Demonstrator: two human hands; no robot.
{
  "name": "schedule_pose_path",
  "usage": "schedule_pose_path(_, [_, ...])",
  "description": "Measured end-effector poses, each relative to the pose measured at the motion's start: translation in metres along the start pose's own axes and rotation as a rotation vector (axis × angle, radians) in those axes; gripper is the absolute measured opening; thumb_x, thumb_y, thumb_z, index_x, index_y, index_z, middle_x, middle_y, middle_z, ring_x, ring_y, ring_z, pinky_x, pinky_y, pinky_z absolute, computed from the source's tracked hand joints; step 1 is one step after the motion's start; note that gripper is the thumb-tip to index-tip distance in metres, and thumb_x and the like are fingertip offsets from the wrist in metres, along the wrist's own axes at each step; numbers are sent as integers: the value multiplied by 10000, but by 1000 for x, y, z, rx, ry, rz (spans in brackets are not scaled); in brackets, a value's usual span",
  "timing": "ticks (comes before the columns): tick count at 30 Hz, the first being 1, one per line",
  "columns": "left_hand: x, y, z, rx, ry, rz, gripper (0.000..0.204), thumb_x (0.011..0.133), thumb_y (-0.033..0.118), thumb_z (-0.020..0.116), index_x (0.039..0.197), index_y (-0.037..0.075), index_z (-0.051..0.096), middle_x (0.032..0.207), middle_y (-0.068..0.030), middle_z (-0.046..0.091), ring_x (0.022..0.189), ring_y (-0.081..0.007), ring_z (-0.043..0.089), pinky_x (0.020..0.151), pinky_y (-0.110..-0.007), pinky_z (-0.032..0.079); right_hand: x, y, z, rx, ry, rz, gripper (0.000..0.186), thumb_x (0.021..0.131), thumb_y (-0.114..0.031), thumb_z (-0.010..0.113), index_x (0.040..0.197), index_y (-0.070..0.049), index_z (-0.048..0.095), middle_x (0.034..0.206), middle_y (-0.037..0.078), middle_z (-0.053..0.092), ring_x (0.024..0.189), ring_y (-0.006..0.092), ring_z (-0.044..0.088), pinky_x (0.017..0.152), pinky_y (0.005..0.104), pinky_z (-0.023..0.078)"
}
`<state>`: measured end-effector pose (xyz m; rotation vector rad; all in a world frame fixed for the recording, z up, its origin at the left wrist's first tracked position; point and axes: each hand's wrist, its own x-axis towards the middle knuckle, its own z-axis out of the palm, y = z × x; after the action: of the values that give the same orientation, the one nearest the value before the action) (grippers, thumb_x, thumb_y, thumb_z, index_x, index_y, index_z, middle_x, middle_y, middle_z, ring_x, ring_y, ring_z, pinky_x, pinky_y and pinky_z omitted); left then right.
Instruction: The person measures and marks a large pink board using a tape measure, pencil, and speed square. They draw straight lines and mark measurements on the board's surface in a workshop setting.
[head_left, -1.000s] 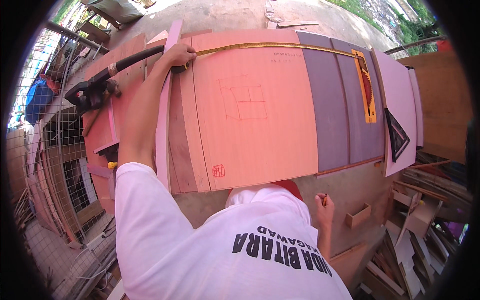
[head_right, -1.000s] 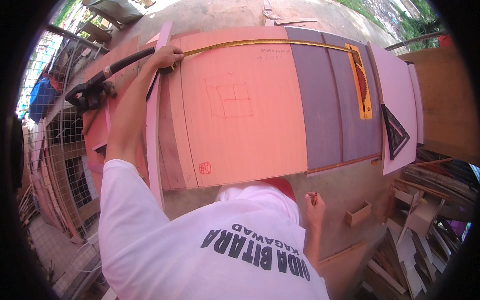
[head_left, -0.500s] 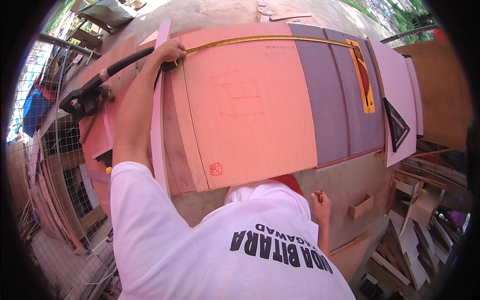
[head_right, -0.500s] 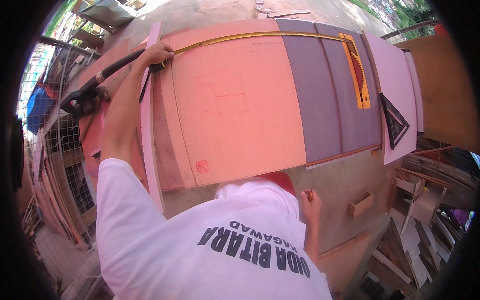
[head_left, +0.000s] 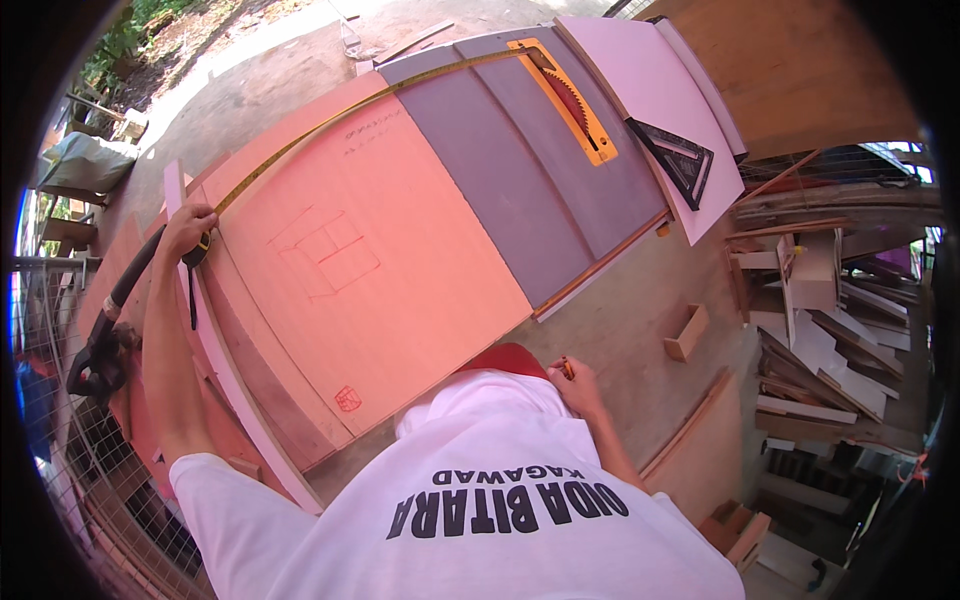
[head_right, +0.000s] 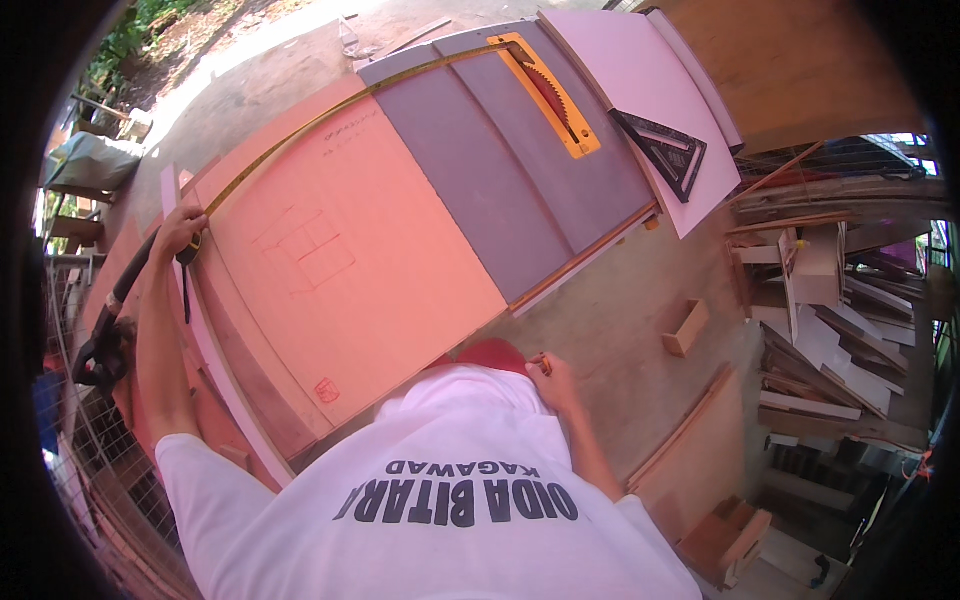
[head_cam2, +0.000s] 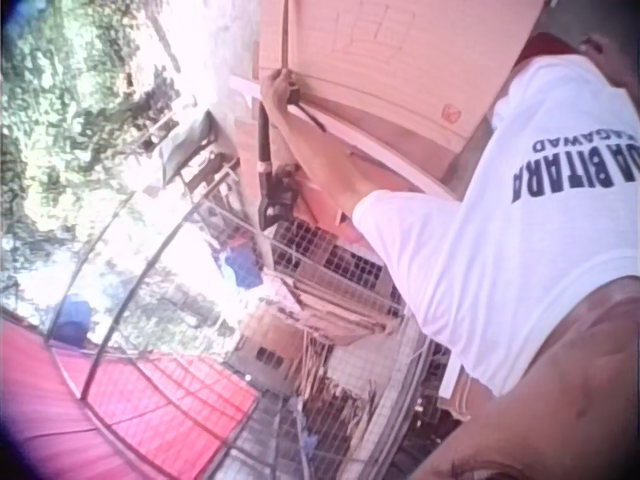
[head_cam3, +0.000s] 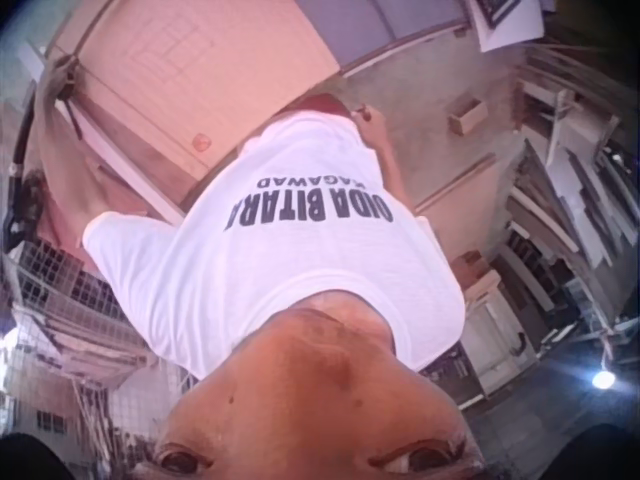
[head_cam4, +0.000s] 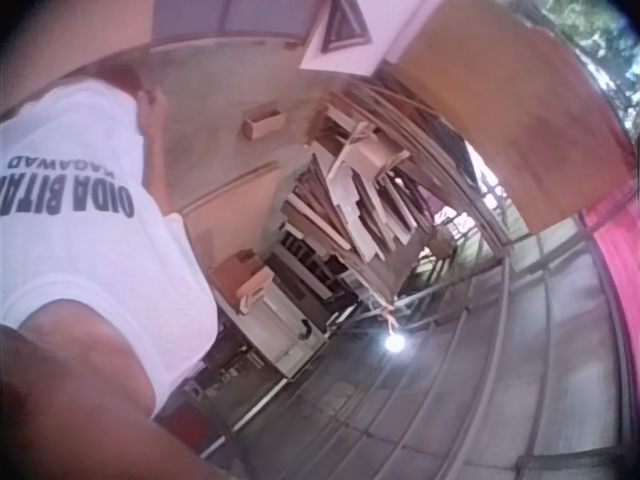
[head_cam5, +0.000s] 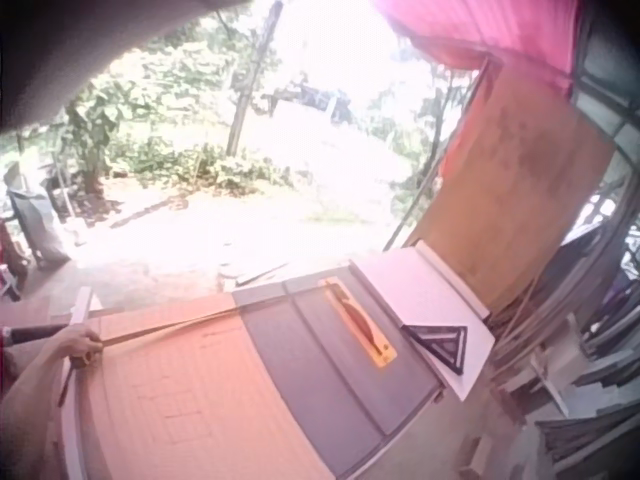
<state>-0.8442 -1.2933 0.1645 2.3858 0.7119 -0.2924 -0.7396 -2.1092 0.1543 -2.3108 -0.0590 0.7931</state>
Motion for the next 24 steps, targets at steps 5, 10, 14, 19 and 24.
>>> schedule_pose_path(5, [-14, 13, 7, 85, 60, -78, 253, 971, 221, 646, 954, -2, 766, 858, -144, 732, 827, -258, 702, 778, -392, 530, 6, 1, 2, -65, -16, -30, 245, 957, -215, 722, 1022, 21, 720, 784, 65, 678, 717, 121, 590, 674, 316, 499])
schedule_pose_path(10, [-7, 14, 8, 199, 83, 9, 248, 983, 223, 638, 959, 6, 755, 780, -159, 688, 763, -276, 674, 729, -413, 512, 7, -5, 2, -65, -42, -1, 234, 966, -197, 720, 1021, 31, 716, 782, 26, 657, 713, 99, 558, 675, 302, 489])
schedule_pose_path(14, [-6, 9, 3, 180, -5, 60, 215, 976, 193, 645, 941, 4, 743, 767, -143, 683, 752, -256, 659, 731, -399, 512, 10, 3, 1, -19, -54, -15, 224, 981, -181, 714, 1032, 37, 714, 791, 17, 654, 718, 90, 550, 686, 292, 486])
schedule_pose_path(19, [-4, 16, -2, 201, -20, 62, 230, 969, 199, 644, 955, 1, 760, 832, -115, 746, 809, -222, 705, 776, -369, 539, 9, 7, -2, -54, -49, -17, 222, 989, -179, 710, 1032, 39, 708, 795, 23, 663, 734, 91, 568, 704, 286, 492])
schedule_pose_path(24, [-4, 23, -7, 185, -111, 81, 226, 952, 199, 647, 945, 15, 778, 818, -112, 740, 784, -218, 695, 758, -371, 538, 9, 12, -6, -124, -80, -41, 223, 990, -180, 711, 1035, 38, 706, 797, 35, 671, 739, 92, 578, 702, 288, 495])
